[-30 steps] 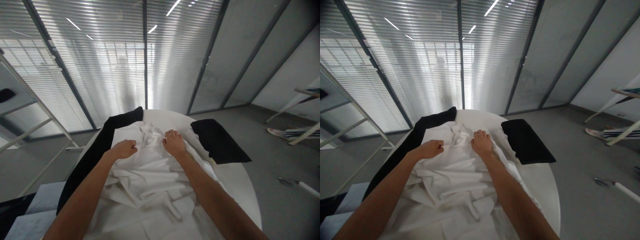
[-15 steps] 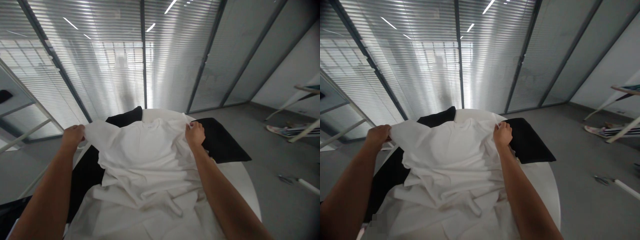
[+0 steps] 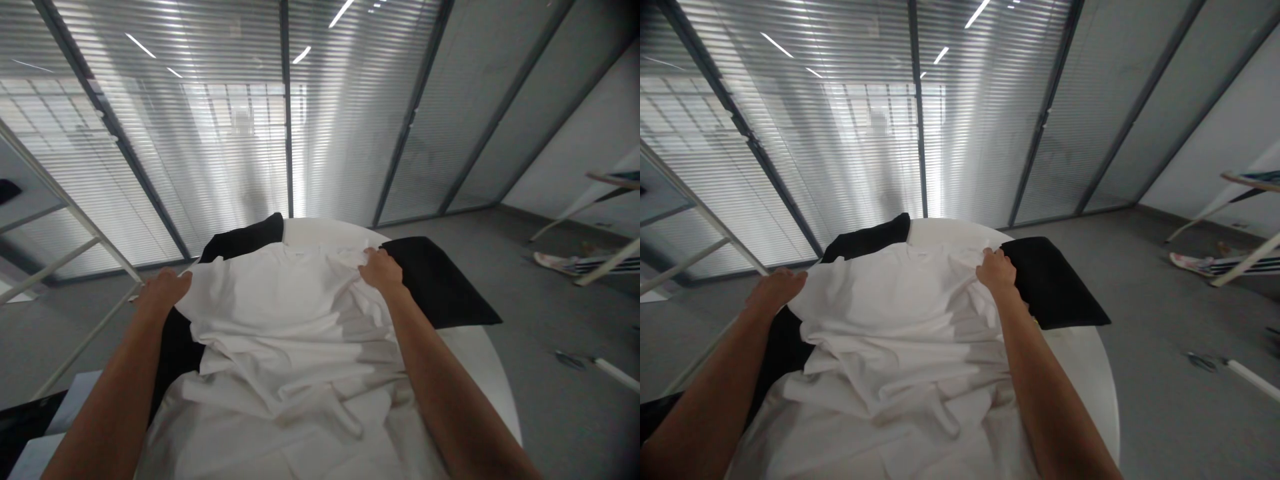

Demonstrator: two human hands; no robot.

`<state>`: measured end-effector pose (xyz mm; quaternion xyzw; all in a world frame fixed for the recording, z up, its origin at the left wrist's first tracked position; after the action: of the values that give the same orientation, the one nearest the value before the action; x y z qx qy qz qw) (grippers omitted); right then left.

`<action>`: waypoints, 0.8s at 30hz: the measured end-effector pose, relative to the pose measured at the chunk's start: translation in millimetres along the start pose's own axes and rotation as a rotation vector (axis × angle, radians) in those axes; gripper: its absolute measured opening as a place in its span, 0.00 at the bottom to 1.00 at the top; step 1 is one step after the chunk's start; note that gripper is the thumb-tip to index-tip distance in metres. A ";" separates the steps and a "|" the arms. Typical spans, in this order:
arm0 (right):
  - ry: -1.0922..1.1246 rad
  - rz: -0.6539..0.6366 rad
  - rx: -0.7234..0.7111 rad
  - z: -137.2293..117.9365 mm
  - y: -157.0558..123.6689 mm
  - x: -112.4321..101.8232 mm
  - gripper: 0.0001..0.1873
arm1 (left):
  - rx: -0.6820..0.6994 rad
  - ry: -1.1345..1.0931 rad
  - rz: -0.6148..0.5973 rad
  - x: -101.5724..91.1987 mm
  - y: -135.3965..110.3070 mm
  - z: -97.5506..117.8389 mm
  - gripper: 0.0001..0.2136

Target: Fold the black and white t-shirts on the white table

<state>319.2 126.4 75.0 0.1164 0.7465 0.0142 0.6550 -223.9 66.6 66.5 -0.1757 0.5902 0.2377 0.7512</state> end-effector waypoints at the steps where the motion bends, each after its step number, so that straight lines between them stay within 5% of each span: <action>1: -0.001 -0.017 -0.006 0.9 0.6 -1.9 0.25 | -0.047 0.029 0.010 1.1 -3.5 1.6 0.31; 3: 0.013 -0.015 -0.011 3.9 1.8 -9.9 0.22 | -0.099 0.095 0.060 1.8 -13.4 6.8 0.28; 6: 0.070 0.062 0.031 14.9 3.7 -30.9 0.20 | 0.038 0.207 0.219 -0.2 -32.2 26.8 0.20; 11: 0.239 0.284 0.309 65.0 1.4 -66.7 0.22 | 0.237 0.343 0.398 2.5 -63.3 55.9 0.16; 17: 0.289 0.229 0.503 118.5 -6.1 -61.1 0.22 | 0.402 0.334 0.472 16.6 -86.6 81.8 0.17; 21: 0.219 0.445 0.510 104.6 -11.7 -77.6 0.22 | 0.589 0.263 0.381 39.1 -91.3 93.4 0.21; 24: 0.189 0.529 0.241 47.7 -7.6 -83.5 0.18 | 0.646 0.217 0.274 56.5 -90.1 96.1 0.23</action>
<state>374.4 96.7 148.3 0.3817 0.7444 0.1063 0.5376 -85.1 52.9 33.4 0.1272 0.7290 0.1177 0.6622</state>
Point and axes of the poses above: each hand's wrist, its own y-axis towards the middle knuckle, its own x-axis out of the palm, z = x × y, the point moved 7 cm from there along y, towards the middle knuckle, and after that the axes turned 2 degrees about -x, right-handed, at the moved point
